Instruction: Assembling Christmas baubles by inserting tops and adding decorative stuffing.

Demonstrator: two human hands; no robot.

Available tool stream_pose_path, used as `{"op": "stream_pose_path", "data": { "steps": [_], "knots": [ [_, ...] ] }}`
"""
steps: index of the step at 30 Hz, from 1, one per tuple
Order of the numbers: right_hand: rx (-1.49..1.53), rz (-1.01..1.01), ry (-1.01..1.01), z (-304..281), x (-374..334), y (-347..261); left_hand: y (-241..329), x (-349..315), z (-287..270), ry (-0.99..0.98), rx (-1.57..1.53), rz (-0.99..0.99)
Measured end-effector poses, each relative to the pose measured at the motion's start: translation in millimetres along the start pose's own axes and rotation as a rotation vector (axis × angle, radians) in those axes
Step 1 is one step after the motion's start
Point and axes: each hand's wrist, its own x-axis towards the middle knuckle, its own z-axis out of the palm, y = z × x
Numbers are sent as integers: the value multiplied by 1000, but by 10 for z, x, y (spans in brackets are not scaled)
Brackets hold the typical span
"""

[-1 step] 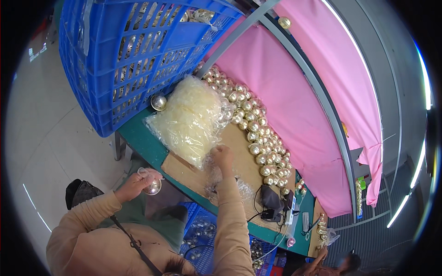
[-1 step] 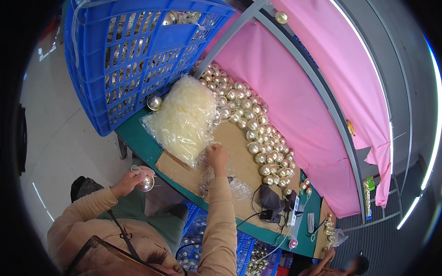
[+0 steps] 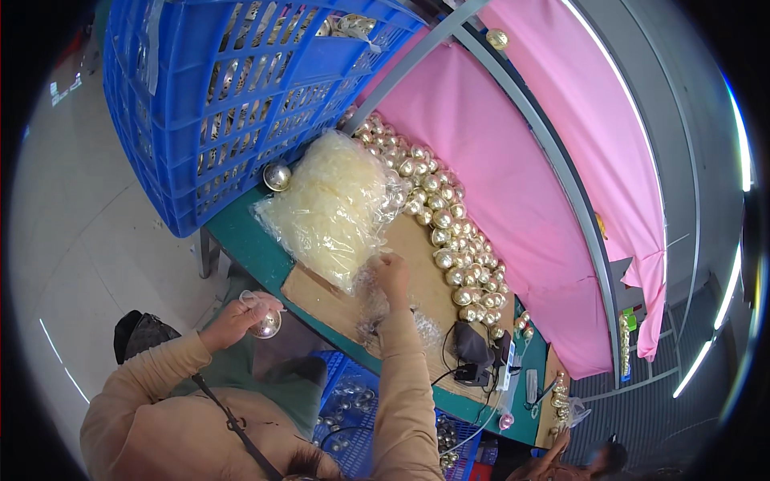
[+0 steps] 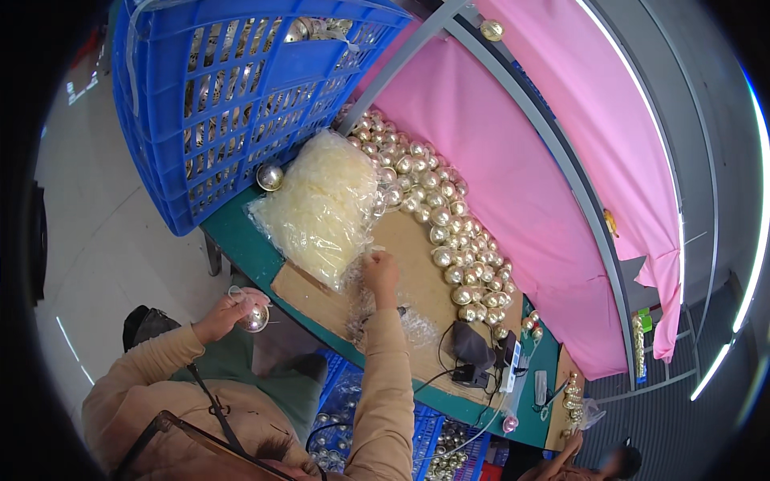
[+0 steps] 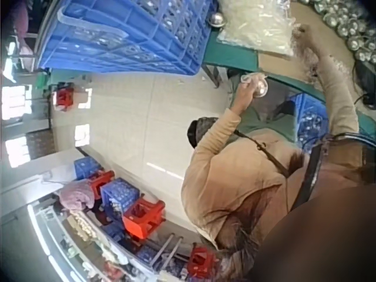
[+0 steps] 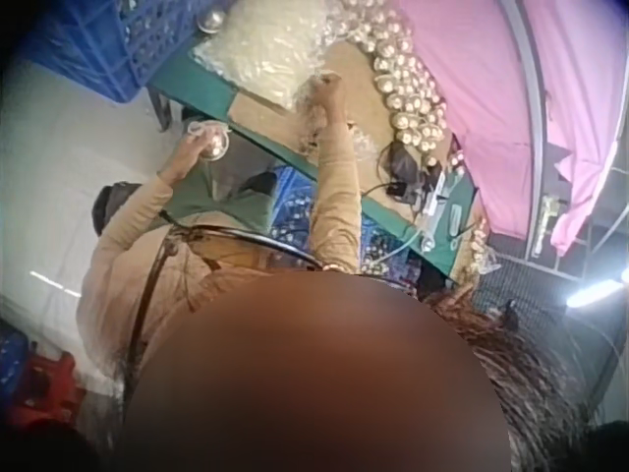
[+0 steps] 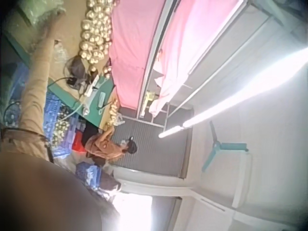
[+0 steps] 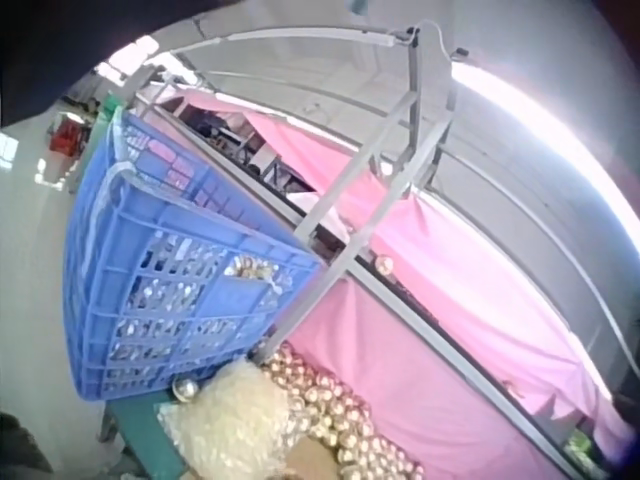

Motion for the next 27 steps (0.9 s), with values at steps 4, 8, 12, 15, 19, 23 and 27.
{"op": "stream_pose_path", "data": {
  "steps": [4,8,12,15,19,23,27],
  "knots": [
    [-86,-141,153,-244,-197,145,43,18,8,5,-4,23],
    [-130,-402,238,-477,-548,37,135,33,24,-23,-35,36],
    [-134,-590,174,-657,-960,-206,393,87,84,-151,-16,69],
    [-143,-659,75,-810,-1274,-584,590,161,141,-296,72,94],
    [-102,-745,-82,-869,-1537,-905,695,243,223,-497,53,22],
    [-114,-827,-169,-867,-1689,-1065,574,241,280,-596,57,-2],
    [-92,-852,-182,-789,-1746,-1099,540,179,309,-630,7,-90]
  ]
}}
